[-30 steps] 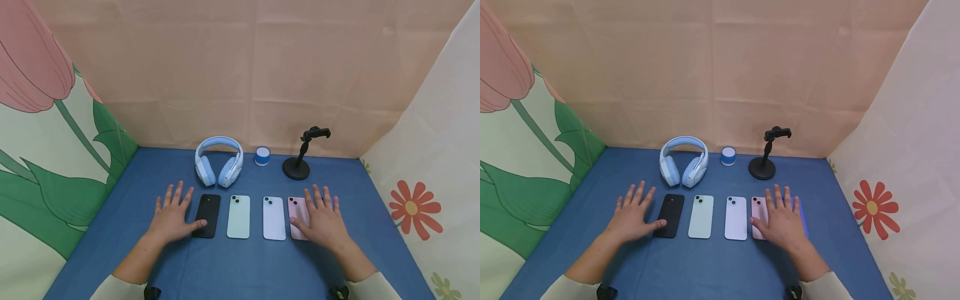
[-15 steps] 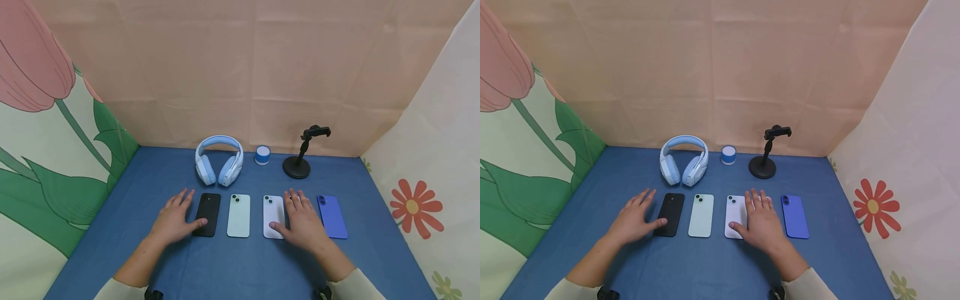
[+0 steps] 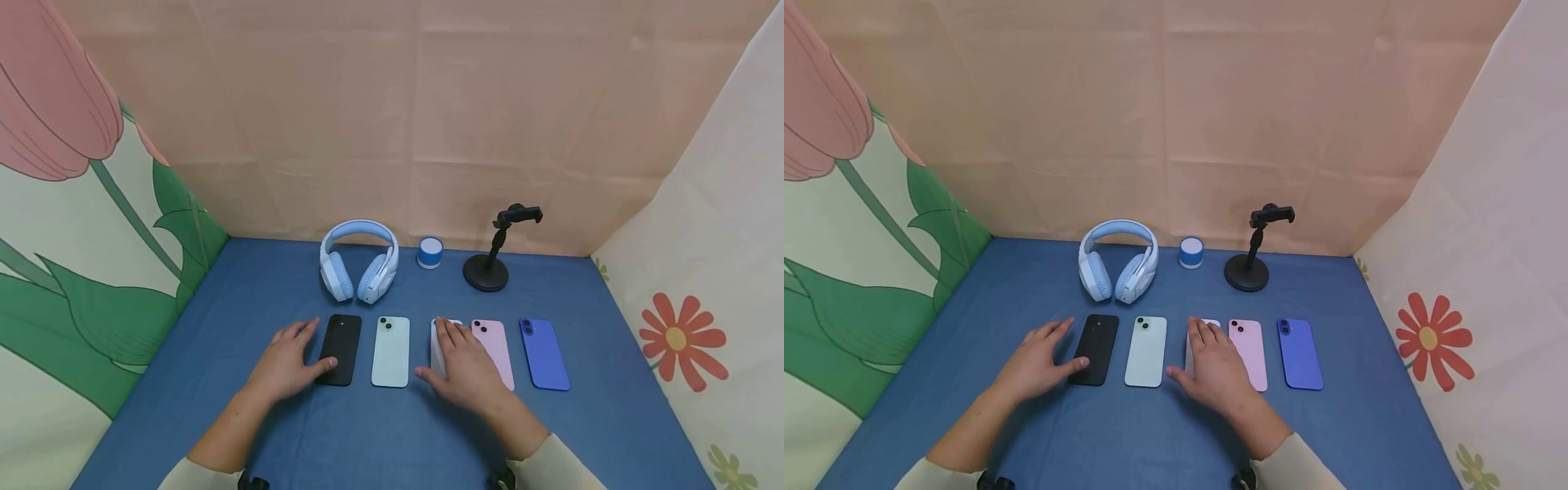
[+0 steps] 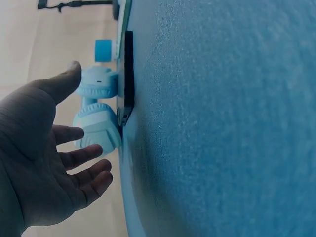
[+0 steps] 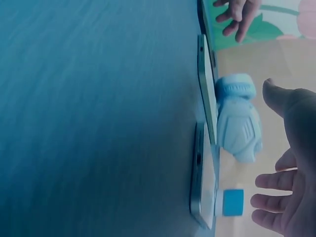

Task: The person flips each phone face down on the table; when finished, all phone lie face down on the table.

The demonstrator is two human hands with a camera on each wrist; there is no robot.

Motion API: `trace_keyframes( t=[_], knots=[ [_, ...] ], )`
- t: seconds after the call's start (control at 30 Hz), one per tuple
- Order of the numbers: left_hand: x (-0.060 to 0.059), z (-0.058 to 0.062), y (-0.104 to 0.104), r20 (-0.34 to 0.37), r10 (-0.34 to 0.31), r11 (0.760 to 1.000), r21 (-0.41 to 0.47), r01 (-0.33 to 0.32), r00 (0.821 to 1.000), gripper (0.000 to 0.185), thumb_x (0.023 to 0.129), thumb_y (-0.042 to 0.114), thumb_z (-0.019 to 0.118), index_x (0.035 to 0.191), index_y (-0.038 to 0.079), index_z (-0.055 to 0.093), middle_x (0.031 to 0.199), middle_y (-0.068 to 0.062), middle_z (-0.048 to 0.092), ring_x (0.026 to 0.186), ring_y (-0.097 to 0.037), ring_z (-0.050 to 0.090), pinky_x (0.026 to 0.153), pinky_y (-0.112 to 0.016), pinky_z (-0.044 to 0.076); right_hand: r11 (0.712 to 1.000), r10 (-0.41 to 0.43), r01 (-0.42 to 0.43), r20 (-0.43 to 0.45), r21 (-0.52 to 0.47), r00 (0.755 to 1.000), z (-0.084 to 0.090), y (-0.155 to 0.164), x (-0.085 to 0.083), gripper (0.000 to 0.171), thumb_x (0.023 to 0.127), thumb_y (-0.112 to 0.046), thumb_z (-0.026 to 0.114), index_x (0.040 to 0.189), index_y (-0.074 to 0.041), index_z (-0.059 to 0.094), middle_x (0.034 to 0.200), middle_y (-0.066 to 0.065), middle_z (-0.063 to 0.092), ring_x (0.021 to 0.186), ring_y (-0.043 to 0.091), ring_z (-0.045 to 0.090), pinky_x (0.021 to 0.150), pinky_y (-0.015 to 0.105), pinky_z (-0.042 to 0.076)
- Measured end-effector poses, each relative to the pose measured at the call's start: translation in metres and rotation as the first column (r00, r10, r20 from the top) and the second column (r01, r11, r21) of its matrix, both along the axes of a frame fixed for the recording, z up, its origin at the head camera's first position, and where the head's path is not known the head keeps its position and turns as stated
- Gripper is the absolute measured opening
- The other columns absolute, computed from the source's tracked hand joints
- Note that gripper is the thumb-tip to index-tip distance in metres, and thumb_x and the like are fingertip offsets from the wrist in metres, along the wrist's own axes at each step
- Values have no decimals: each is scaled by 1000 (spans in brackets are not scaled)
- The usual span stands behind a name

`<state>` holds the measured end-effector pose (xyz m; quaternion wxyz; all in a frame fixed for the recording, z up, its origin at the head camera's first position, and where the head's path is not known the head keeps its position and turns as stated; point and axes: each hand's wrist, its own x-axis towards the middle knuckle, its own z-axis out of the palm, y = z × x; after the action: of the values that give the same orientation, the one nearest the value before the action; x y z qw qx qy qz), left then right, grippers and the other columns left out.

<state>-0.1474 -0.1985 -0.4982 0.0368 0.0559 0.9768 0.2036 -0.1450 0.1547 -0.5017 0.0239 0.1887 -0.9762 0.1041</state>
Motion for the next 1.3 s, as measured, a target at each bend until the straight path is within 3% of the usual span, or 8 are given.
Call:
trace_keyframes(
  t=[0.2, 0.53, 0.77, 1.0, 1.3],
  knots=[
    [1, 0, 1, 32, 7, 999, 32, -8, 999, 91, 92, 53, 75, 161, 8, 38, 152, -28, 47, 138, -52, 43, 105, -70, 40, 999, 18, -17, 14, -43, 1000, -3, -17, 0, 105, 90, -77, 59, 162, -5, 32, 160, 14, 45, 145, 36, 43, 117, 52, 37],
    [1, -3, 4, 40, 4, 997, 80, -7, 999, 84, 93, 46, 76, 158, 3, 42, 146, -26, 53, 133, -47, 52, 104, -66, 43, 983, 82, -73, 44, -170, 996, -3, -42, 3, 98, 91, -66, 69, 161, -5, 36, 154, 13, 52, 138, 33, 50, 114, 49, 42],
    [0, -6, 5, 32, 3, 995, 101, -6, 999, 78, 93, 41, 77, 154, 1, 47, 135, -20, 61, 120, -38, 61, 100, -59, 49, 979, 108, -99, 46, -178, 993, -7, -61, -1, 93, 90, -60, 74, 159, -7, 41, 152, 10, 54, 135, 29, 51, 112, 45, 44],
    [-3, -8, 7, 44, 18, 995, 98, -22, 999, 72, 92, 40, 79, 148, 2, 55, 121, -13, 64, 93, -24, 59, 82, -48, 52, 972, 156, -150, 20, -178, 988, -14, -78, -4, 88, 91, -58, 74, 158, -8, 44, 151, 7, 56, 131, 25, 50, 108, 41, 47],
    [-5, -12, 7, 66, 28, 995, 93, -34, 997, 66, 93, 36, 79, 145, 1, 58, 114, -10, 67, 86, -19, 59, 75, -43, 51, 964, 217, -218, -20, -150, 976, -20, -98, -8, 79, 93, -55, 73, 152, -7, 52, 147, 5, 59, 127, 24, 51, 108, 40, 45]
  ],
)
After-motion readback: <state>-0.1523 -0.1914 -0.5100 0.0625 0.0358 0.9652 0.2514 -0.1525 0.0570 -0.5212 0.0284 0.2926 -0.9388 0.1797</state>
